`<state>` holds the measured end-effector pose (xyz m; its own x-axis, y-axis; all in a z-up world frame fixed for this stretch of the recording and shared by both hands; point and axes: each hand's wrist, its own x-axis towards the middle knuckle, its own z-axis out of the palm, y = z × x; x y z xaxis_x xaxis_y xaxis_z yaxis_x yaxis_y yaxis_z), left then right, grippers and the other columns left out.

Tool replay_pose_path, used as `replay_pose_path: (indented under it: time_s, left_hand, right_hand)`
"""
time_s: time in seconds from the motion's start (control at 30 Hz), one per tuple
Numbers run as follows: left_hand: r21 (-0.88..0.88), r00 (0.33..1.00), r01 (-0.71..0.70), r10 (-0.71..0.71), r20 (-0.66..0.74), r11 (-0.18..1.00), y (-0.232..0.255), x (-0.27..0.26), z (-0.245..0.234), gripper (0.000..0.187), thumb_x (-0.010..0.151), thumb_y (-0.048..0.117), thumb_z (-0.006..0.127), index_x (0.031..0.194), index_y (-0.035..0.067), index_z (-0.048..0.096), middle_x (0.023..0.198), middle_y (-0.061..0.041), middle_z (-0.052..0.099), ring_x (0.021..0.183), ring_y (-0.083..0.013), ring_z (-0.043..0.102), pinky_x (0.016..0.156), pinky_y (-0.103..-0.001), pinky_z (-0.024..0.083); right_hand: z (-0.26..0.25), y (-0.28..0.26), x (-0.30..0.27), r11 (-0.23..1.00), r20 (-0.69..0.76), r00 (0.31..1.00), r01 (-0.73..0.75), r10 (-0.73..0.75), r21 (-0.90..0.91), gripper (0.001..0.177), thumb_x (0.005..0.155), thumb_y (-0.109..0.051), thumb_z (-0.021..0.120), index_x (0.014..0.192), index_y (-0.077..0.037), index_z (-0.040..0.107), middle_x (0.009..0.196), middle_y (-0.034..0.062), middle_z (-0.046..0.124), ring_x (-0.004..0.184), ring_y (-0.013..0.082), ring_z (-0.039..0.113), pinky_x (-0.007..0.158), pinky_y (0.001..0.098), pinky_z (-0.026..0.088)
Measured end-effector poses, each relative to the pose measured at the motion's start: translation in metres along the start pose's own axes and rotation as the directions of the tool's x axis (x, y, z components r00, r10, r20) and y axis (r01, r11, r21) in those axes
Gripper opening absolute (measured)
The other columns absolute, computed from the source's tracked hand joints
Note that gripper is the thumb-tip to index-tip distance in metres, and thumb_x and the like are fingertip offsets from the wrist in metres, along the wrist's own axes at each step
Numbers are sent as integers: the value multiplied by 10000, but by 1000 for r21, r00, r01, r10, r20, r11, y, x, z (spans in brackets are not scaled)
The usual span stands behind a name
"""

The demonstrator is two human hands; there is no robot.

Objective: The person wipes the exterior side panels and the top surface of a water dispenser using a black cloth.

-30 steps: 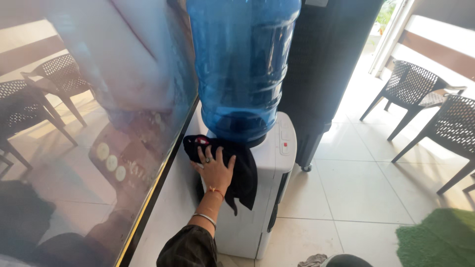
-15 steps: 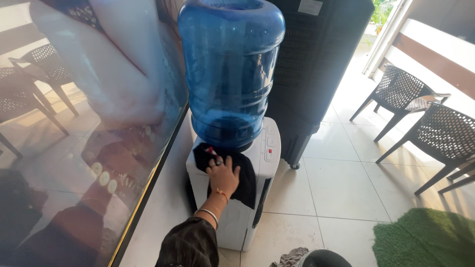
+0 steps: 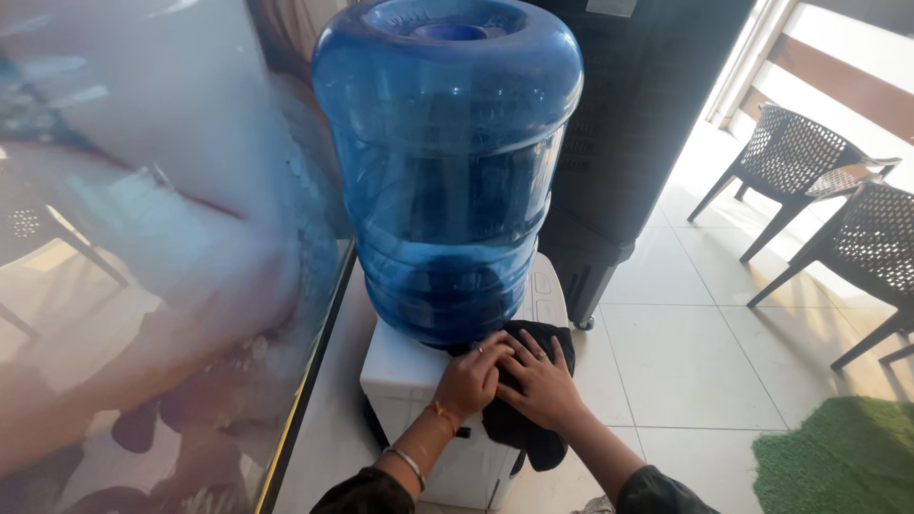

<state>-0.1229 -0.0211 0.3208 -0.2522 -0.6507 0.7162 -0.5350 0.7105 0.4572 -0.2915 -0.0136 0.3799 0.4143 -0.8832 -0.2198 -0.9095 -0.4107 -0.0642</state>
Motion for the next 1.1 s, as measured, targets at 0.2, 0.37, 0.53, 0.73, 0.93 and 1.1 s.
replay_pose_path:
  time_s: [0.2,0.37,0.53,0.73,0.93,1.1]
  left_hand:
    - [203,865,-501,479,149,841,5,11,6,101,1003,84,654,1021,-5,698,1276,-179,670,1226,-324,660,1024,-418,561]
    - [-53,854,-374,366,369,926,6,33,9,252,949,88,634,1193,40,670,1439,-127,593,1386,-291,559,1150,-409,504]
    - [-199,808,-35,145,571,979,0,40,8,627,887,231,625,1481,93,479,1694,-127,322,1547,-331,344,1241,-467,333]
    - [-30,784,35,-9,620,999,0,45,17,803,957,466,533,1629,104,284,1725,-150,178,1597,-344,98,1255,-548,113]
    - [44,834,-17,-10,552,999,-3,44,11,893,995,570,483,1661,66,165,1746,-159,80,1603,-371,60,1264,-550,86]
    - [34,849,7,-24,528,999,-8,40,13,922,1016,638,427,1687,78,133,1779,-128,81,1639,-348,78,1312,-531,102]
  right_hand:
    - [36,49,38,934,-417,909,139,13,330,567,897,-361,556,1461,-313,525,1581,-88,447,1533,185,235,1251,515,73]
    - [47,90,82,915,-363,932,124,26,383,422,960,-377,554,1366,-281,617,1523,-65,510,1551,197,205,1250,529,42]
    - [55,140,150,849,-369,929,164,38,503,391,946,-278,568,1323,-247,667,1628,82,354,1535,275,181,1212,567,-9]
    - [59,168,274,932,-373,922,38,106,359,376,959,-247,549,1323,-200,631,1524,80,473,1462,285,318,1187,553,112]
    - [65,159,335,883,-241,969,69,51,463,371,977,-236,530,1331,-158,608,1447,86,526,1366,263,411,1136,489,230]
    - [72,160,339,806,-210,978,131,-9,577,369,991,-228,514,1337,-123,588,1383,91,571,1286,245,488,1093,435,329]
